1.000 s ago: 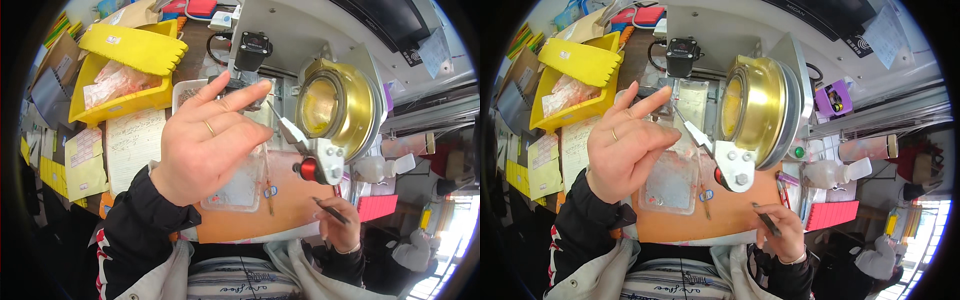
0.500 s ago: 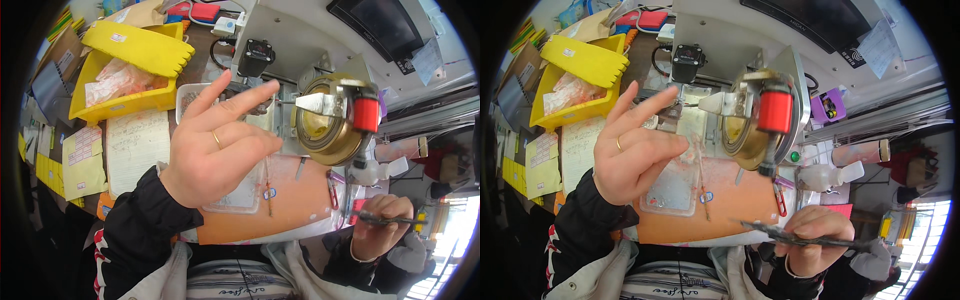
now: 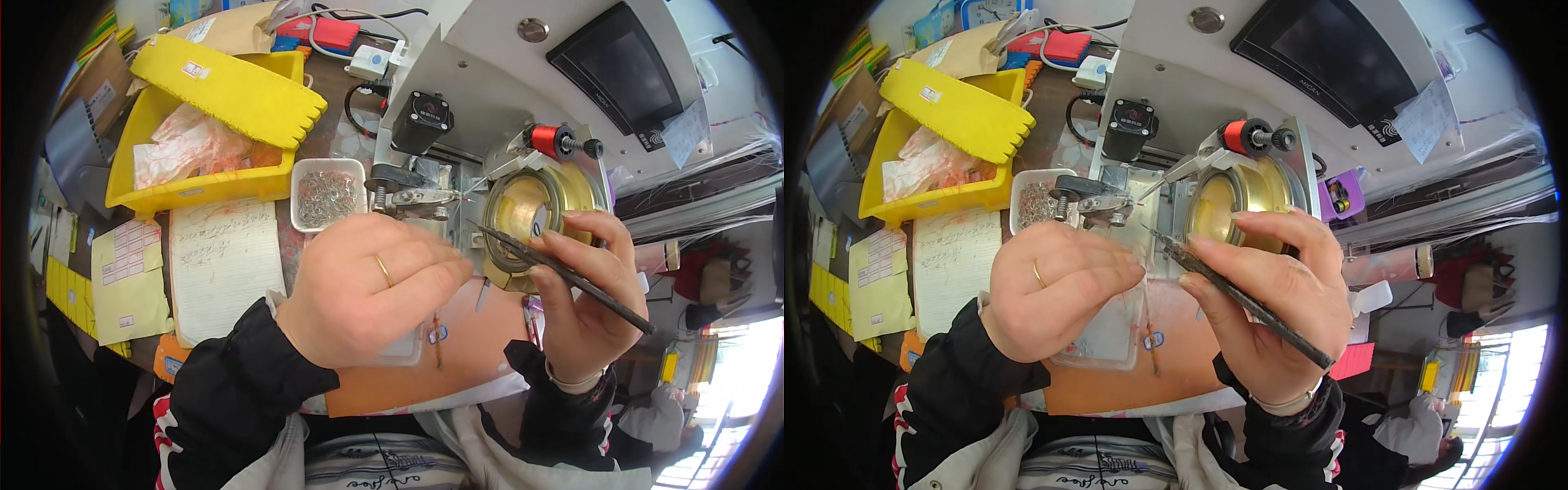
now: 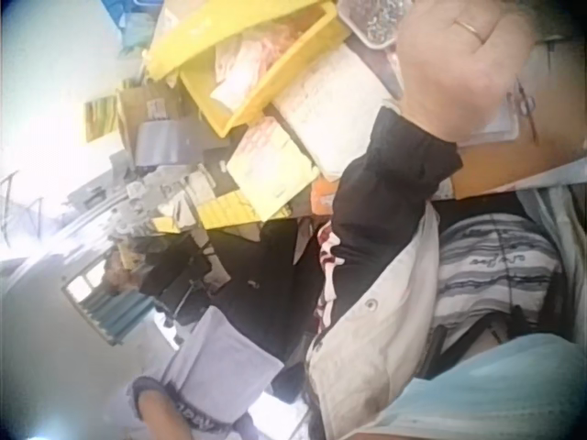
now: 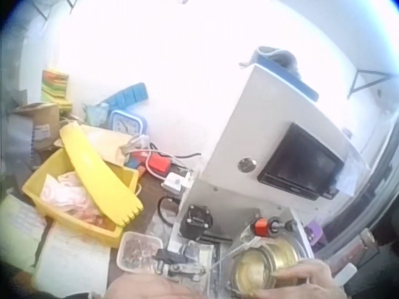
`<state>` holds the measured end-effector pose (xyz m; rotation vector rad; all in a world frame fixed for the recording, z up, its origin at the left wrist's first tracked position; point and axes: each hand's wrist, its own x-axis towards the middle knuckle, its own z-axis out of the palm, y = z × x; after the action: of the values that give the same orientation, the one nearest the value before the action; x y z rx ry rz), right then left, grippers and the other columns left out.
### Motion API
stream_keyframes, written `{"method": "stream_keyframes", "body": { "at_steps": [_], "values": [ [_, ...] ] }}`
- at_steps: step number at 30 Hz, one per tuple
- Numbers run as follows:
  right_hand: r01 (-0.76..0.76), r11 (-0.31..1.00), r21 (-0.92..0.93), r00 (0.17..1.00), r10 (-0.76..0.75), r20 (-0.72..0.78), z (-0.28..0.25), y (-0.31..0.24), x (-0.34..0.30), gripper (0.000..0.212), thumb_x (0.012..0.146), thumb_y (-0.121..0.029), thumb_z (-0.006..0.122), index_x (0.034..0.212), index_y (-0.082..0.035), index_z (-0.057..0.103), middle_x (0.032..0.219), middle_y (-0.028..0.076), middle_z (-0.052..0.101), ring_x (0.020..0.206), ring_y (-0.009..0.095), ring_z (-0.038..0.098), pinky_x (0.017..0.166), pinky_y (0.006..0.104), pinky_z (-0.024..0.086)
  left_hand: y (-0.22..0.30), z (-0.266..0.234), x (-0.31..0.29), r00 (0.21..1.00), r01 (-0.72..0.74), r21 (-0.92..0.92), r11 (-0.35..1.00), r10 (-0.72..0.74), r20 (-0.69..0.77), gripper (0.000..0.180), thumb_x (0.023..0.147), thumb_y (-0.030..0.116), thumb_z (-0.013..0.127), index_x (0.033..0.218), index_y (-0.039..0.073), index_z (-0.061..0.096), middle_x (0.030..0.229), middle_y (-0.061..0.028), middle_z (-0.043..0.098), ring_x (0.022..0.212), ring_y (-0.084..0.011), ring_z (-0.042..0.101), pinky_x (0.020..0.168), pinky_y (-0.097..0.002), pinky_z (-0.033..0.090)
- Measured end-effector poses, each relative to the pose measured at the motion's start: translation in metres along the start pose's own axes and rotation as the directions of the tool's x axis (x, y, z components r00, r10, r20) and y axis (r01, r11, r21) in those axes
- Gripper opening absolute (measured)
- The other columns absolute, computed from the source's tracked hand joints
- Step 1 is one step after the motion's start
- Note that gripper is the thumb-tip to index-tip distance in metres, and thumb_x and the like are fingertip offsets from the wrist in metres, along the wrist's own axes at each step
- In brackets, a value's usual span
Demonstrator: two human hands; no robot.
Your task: Assembling small electronic or mechanical components using tools and glue.
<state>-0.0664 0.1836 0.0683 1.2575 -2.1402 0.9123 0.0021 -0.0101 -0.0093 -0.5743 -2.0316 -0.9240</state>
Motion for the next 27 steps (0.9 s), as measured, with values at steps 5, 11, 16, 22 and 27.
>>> {"method": "stream_keyframes", "body": {
  "at_steps": [5,11,16,22,27],
  "values": [
    [0.031,0.999,-0.043,1.0,-0.031,0.0,0.005,0.003,0.001,0.028,0.062,-0.005,0.084,0.088,-0.007,0.074,0.082,0.002,0.071,0.089,0.025,0.062,0.08,0.0363,0.048,-0.001,0.004,0.0,0.999,-0.012,-0.01,1.0,0.011,-0.049,0.028,0.061,0.002,0.067,0.089,0.002,0.07,0.085,-0.0068,0.069,0.085,-0.026,0.07,0.066,-0.0343,0.054],
    [0.033,0.998,-0.044,0.999,-0.034,-0.032,0.011,0.006,-0.001,0.027,0.063,-0.005,0.083,0.088,-0.007,0.074,0.083,0.002,0.072,0.086,0.024,0.06,0.077,0.0352,0.047,-0.002,0.005,0.0,0.999,-0.002,-0.019,1.0,0.001,-0.041,0.027,0.061,0.002,0.067,0.088,0.001,0.069,0.085,-0.0073,0.069,0.086,-0.0265,0.07,0.068,-0.0353,0.054],
    [0.027,0.999,-0.035,0.997,-0.029,-0.067,0.014,0.007,-0.002,0.028,0.063,-0.005,0.083,0.089,-0.008,0.074,0.084,0.001,0.072,0.085,0.023,0.06,0.078,0.0346,0.047,-0.001,0.005,0.0,0.999,0.0,-0.034,0.999,-0.001,-0.032,0.026,0.063,0.002,0.067,0.089,0.001,0.069,0.087,-0.0082,0.069,0.086,-0.0264,0.07,0.068,-0.0356,0.054],
    [0.02,1.0,-0.01,0.997,-0.02,-0.079,0.015,0.007,-0.005,0.03,0.062,-0.006,0.083,0.09,-0.009,0.074,0.086,0.001,0.073,0.084,0.022,0.06,0.078,0.0339,0.046,0.0,0.004,0.0,1.0,0.021,-0.04,0.999,-0.021,-0.012,0.026,0.063,0.001,0.067,0.089,0.001,0.069,0.087,-0.0096,0.068,0.085,-0.0264,0.069,0.069,-0.0354,0.054],
    [0.051,0.998,0.027,0.993,-0.048,-0.106,0.015,0.013,-0.005,0.025,0.067,-0.006,0.081,0.09,-0.007,0.072,0.087,0.003,0.073,0.082,0.022,0.061,0.081,0.0361,0.045,-0.002,0.003,0.0,0.997,0.056,-0.049,0.997,-0.053,0.064,0.024,0.066,0.002,0.068,0.089,0.002,0.069,0.086,-0.0096,0.068,0.079,-0.0258,0.068,0.066,-0.0345,0.053]
  ]
}}
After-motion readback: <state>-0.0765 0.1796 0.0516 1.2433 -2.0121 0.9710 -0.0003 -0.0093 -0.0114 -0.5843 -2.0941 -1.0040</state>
